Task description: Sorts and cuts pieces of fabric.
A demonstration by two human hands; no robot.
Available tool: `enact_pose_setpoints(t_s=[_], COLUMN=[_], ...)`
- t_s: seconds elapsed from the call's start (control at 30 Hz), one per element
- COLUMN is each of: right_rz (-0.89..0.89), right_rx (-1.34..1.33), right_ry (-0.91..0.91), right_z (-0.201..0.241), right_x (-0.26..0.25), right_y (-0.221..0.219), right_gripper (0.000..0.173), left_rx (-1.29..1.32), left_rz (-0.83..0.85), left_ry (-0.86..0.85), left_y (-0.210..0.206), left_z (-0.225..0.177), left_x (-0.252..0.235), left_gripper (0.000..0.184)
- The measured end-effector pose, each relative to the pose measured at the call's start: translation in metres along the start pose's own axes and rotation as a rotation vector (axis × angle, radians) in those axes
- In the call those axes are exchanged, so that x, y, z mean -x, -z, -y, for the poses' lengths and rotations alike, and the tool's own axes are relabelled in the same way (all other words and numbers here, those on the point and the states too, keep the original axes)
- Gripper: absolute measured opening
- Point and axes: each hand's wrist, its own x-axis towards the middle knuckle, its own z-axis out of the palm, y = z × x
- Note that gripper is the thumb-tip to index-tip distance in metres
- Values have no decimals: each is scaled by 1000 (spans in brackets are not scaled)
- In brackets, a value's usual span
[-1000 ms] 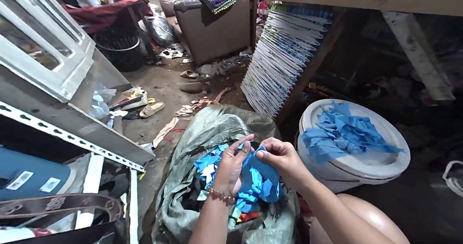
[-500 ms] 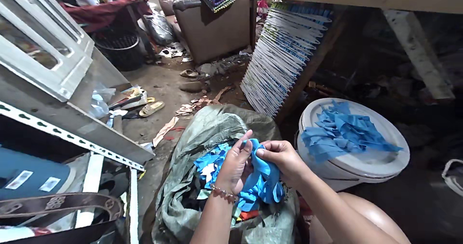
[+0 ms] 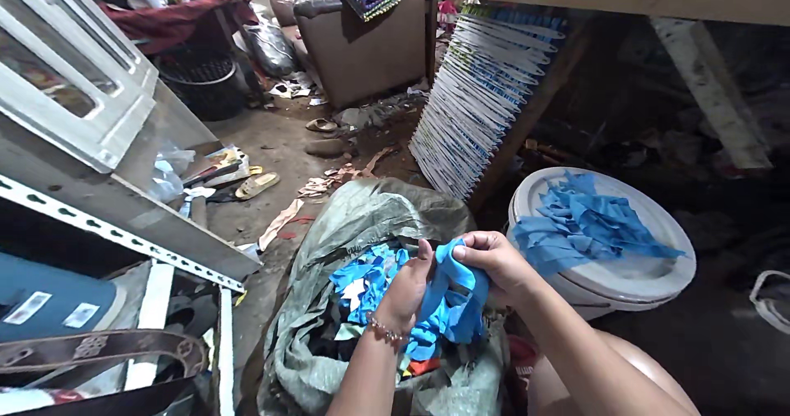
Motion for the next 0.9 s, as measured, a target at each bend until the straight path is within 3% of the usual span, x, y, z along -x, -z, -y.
enact_pose_setpoints(t_s=[0.2,0.27,0.43,0.53,0.63,0.73,0.9], right_rz=[-338,-405,-461,-504,-544,-433,-52], right_rx=[-118,-154,-190,-227,-230,-191,-48], right_ry=[-64,-102,-177,-203,-223,-296,-315], right_z=[9,10,4,-2,-3,-5,-13], right_x=[-3,-6,-11,-14,-14,-9,0], right_y=[-6,-5,-2,0,-1,-3,-9], right_gripper=[13,13,10,9,11,11,6], left_rx=[-94,-50,137,46,-74,242,653], left_rz=[86,34,-246,-309,-392,-530,-505], left_ry=[118,114,82,20,-165,-124,15], left_y=[17,17,9,8,10,-1,-8], left_z=[-2,0,2,3,14,2,-13], left_x=[-3,-4,-10,-11,-16,-16,-10], left_gripper=[26,17,17,19,18,19,14])
